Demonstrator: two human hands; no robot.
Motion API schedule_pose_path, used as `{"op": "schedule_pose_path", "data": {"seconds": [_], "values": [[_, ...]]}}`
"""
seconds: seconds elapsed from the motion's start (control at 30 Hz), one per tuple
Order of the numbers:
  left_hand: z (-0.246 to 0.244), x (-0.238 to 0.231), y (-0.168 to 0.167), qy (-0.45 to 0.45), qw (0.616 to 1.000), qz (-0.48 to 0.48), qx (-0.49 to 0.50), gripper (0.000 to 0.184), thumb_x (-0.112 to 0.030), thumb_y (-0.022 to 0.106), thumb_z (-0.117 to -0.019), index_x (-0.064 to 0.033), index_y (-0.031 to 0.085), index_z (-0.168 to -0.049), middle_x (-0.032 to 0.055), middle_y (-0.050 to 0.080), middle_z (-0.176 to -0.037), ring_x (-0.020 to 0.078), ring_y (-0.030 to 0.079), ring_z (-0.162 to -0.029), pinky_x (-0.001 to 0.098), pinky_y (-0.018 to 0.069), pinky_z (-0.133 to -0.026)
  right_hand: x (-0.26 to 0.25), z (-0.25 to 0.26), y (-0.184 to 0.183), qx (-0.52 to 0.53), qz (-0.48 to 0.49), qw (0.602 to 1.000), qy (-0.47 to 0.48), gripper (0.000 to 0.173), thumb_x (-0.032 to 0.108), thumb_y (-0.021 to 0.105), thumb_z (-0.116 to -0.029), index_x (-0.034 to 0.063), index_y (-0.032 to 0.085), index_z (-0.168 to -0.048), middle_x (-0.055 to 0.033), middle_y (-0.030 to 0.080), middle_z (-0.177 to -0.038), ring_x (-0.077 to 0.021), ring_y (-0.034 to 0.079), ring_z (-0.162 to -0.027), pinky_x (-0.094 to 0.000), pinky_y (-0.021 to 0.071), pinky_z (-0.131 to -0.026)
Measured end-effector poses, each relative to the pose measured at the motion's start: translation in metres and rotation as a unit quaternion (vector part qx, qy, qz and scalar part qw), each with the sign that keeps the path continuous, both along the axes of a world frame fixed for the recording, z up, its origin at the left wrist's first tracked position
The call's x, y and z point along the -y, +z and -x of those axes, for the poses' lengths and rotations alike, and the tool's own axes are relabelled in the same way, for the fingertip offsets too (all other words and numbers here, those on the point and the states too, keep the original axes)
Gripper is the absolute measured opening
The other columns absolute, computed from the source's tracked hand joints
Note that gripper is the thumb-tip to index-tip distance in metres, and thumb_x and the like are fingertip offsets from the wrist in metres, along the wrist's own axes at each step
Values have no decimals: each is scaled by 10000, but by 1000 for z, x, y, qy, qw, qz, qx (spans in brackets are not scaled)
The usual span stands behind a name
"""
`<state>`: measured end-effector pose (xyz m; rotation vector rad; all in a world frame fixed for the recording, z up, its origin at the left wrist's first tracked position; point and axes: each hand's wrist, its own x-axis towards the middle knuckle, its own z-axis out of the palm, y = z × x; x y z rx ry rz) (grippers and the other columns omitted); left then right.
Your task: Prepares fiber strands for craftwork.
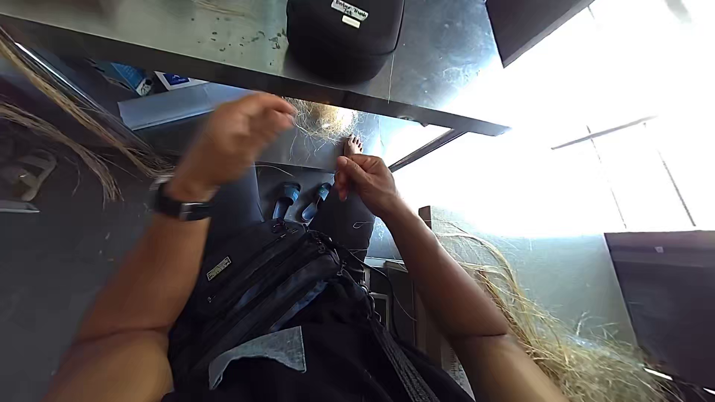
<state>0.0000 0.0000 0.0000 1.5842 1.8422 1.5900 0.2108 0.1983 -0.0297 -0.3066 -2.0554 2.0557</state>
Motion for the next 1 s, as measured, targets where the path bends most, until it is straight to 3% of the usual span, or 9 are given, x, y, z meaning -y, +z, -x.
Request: {"op": "schedule_pose_path", "data": {"seconds": [0.03, 0.13, 0.27, 0.37, 0.43, 0.63, 0.87, 0.93, 1.0], "values": [[-19, -24, -7, -58, 997, 36, 25, 390, -336, 548, -1052, -53, 628, -1309, 44, 718, -1110, 109, 681, -929, 322, 583, -811, -1, 0, -6, -1, 6, 1000, -6, 365, 209, 482, -1101, 34, 627, -816, -51, 667, -699, -121, 643, -565, -284, 589, -550], [-55, -71, -34, -127, 977, 149, 81, 449, -306, 655, -1012, -117, 559, -1408, 20, 732, -997, 103, 699, -844, 336, 598, -794, -10, -3, -16, 0, -6, 998, -57, 340, 213, 490, -1099, 37, 648, -855, -37, 674, -702, -101, 644, -566, -267, 585, -550], [-77, -88, -63, -130, 950, 141, 246, 320, -178, 658, -1016, -38, 578, -1293, 85, 701, -789, 173, 699, -635, 326, 625, -621, -24, 0, -19, 4, -24, 995, -101, 353, 199, 507, -1093, 2, 639, -831, -49, 646, -676, -113, 605, -542, -272, 548, -524], [-77, -83, -72, -82, 955, 115, 262, 187, -199, 642, -1025, -41, 660, -1123, 29, 617, -692, 99, 537, -518, 234, 454, -473, -29, 2, -19, 14, -8, 994, -104, 360, 207, 512, -1094, 1, 639, -827, -52, 652, -688, -120, 617, -556, -284, 563, -539], [-71, -79, -76, -60, 965, 81, 243, 154, -182, 628, -1031, -49, 704, -1017, -6, 598, -681, 62, 485, -509, 208, 403, -467, -33, 2, -20, 22, 3, 994, -103, 366, 224, 506, -1096, 4, 633, -832, -56, 656, -699, -131, 626, -566, -298, 576, -554], [-56, -68, -83, -31, 974, 12, 224, 108, -126, 618, -1029, -54, 698, -1015, -27, 564, -678, 43, 446, -503, 191, 378, -466, -40, 3, -26, 74, 60, 991, -88, 325, 230, 530, -1089, 14, 629, -868, -60, 672, -742, -121, 623, -563, -280, 571, -550], [-26, -47, -85, 52, 982, 23, 179, 111, -151, 628, -1021, -71, 699, -991, -45, 566, -664, 33, 446, -487, 190, 385, -459, -48, 3, -28, 114, 5, 979, -167, 292, 204, 543, -1083, 4, 629, -889, -50, 677, -730, -109, 618, -536, -262, 563, -518], [-21, -42, -83, 60, 988, 65, 130, 122, -180, 633, -1016, -97, 709, -969, -55, 574, -660, 22, 442, -496, 192, 372, -474, -48, 3, -28, 84, -54, 979, -176, 210, 167, 578, -1060, 0, 635, -947, -65, 697, -807, -117, 626, -547, -274, 574, -529], [-20, -40, -80, 57, 990, 114, 66, 145, -218, 631, -1009, -113, 714, -952, -50, 571, -651, 36, 448, -514, 229, 383, -508, -44, 2, -25, 41, -118, 982, -141, 146, 102, 617, -1021, -12, 645, -1109, -97, 698, -996, -135, 650, -602, -295, 605, -566]]}}
